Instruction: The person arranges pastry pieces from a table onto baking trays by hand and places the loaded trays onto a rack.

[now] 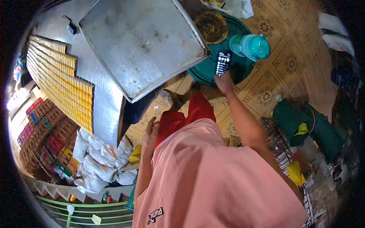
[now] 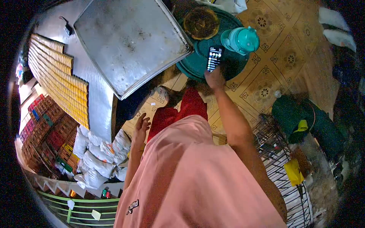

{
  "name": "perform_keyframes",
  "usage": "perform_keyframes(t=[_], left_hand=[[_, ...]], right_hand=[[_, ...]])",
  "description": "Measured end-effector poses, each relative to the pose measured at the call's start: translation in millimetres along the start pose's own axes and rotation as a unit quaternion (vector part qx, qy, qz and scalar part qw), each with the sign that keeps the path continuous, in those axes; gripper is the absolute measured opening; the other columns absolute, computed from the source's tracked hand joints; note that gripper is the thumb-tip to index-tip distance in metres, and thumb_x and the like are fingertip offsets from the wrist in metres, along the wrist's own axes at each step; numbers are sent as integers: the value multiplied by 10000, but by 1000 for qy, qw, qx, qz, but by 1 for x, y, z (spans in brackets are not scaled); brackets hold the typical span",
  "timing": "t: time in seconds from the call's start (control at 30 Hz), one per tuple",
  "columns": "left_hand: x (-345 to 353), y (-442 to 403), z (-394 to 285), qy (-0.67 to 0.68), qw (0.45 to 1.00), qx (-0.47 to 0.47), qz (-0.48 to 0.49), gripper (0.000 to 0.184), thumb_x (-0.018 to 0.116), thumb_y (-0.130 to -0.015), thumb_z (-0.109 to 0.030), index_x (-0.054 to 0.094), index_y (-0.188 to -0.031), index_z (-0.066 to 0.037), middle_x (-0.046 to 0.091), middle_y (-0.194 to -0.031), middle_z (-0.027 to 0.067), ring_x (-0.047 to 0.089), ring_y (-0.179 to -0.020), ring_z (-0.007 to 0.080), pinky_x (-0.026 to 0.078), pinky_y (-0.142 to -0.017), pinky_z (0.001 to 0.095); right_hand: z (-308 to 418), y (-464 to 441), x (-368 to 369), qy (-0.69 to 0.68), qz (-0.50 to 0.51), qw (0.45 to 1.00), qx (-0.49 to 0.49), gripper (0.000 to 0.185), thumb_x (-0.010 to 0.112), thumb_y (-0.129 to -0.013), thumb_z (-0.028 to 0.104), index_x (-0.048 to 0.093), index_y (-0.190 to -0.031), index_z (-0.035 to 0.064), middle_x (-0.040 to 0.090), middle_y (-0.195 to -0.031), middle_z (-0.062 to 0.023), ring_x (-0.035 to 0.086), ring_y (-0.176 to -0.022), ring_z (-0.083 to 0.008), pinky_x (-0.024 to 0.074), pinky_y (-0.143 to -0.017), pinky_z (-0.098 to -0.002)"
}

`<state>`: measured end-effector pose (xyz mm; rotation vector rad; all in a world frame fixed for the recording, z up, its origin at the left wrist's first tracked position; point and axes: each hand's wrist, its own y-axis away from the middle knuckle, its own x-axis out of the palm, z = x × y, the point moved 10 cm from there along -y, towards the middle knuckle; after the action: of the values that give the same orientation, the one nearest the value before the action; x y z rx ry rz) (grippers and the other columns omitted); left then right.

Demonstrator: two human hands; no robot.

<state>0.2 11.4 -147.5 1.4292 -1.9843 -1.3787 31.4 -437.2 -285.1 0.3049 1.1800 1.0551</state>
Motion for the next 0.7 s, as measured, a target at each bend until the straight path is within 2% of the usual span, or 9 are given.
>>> perform_keyframes(t=[0.13, 0.2, 0.33, 0.4, 0.43, 0.5, 0.6, 0.63, 0.7], left_hand=[[-9, -16, 20, 34, 999, -9, 21, 533, 539, -1035, -333, 440, -1487, -69, 595, -1362, 162, 624, -1097, 218, 502, -914, 342], [-20, -23, 39, 73, 997, -25, -13, 473, 550, -1022, -168, 453, -1455, -5, 593, -952, -16, 477, -758, 48, 419, -668, 226], [-44, -34, 50, 61, 998, 7, -13, 460, 544, -1007, -173, 487, -1440, -26, 661, -1053, 35, 567, -837, 95, 481, -730, 256], [-60, -42, 53, 26, 999, -18, -37, 456, 557, -1002, -204, 517, -1423, -35, 685, -1109, 67, 609, -892, 124, 503, -765, 285], [-68, -52, 55, 2, 1000, -11, -25, 467, 567, -1007, -234, 511, -1430, -44, 678, -1146, 82, 627, -929, 140, 512, -792, 300], [-72, -65, 47, -6, 1000, -7, -4, 495, 570, -1014, -281, 497, -1439, -38, 673, -1184, 102, 643, -990, 172, 520, -836, 319], [-65, -72, -1, -71, 995, 38, 54, 525, 577, -1011, -303, 487, -1448, -26, 670, -1197, 114, 639, -1017, 190, 515, -861, 328], [-61, -74, -10, -84, 991, 44, 96, 528, 579, -1019, -291, 476, -1455, -13, 652, -1249, 134, 627, -1095, 216, 497, -949, 343], [-58, -70, -32, -80, 986, 94, 114, 479, 584, -1014, -263, 519, -1417, -13, 681, -1154, 106, 631, -1024, 185, 501, -903, 317]], right_hand=[[-51, 17, 32, 39, -48, 998, -8, 666, 691, -837, 293, 425, -1373, 2, 584, -1264, -303, 554, -1167, -509, 463, -968, -541], [-52, 42, 36, 12, -106, 983, -147, 679, 671, -842, 268, 412, -1418, 20, 594, -1251, -311, 580, -1118, -495, 469, -954, -541], [-59, 68, 54, 26, -26, 990, -135, 728, 673, -843, 252, 375, -1462, 10, 613, -1241, -294, 622, -1046, -449, 488, -923, -521], [-71, 78, 80, -24, 134, 990, -43, 763, 688, -850, 247, 349, -1487, -1, 646, -1216, -249, 670, -1014, -338, 524, -880, -430], [-70, 76, 84, -21, 129, 990, -43, 763, 688, -850, 247, 349, -1487, -1, 646, -1216, -249, 670, -1014, -338, 524, -880, -430], [-46, 70, 95, -158, 117, 977, -86, 614, 690, -866, 242, 465, -1374, -19, 707, -898, -165, 683, -913, -353, 528, -834, -441], [85, 121, 53, -454, 182, 871, -38, 699, 691, -925, 304, 328, -1466, 53, 613, -1208, -122, 645, -1056, -278, 542, -857, -410], [114, 122, 48, -513, 167, 839, -68, 779, 680, -951, 304, 227, -1552, 103, 546, -1333, -94, 620, -1113, -275, 542, -891, -432], [155, 113, 59, -562, 162, 809, -56, 744, 673, -959, 303, 232, -1534, 138, 535, -1342, -93, 605, -1144, -282, 536, -920, -446]])
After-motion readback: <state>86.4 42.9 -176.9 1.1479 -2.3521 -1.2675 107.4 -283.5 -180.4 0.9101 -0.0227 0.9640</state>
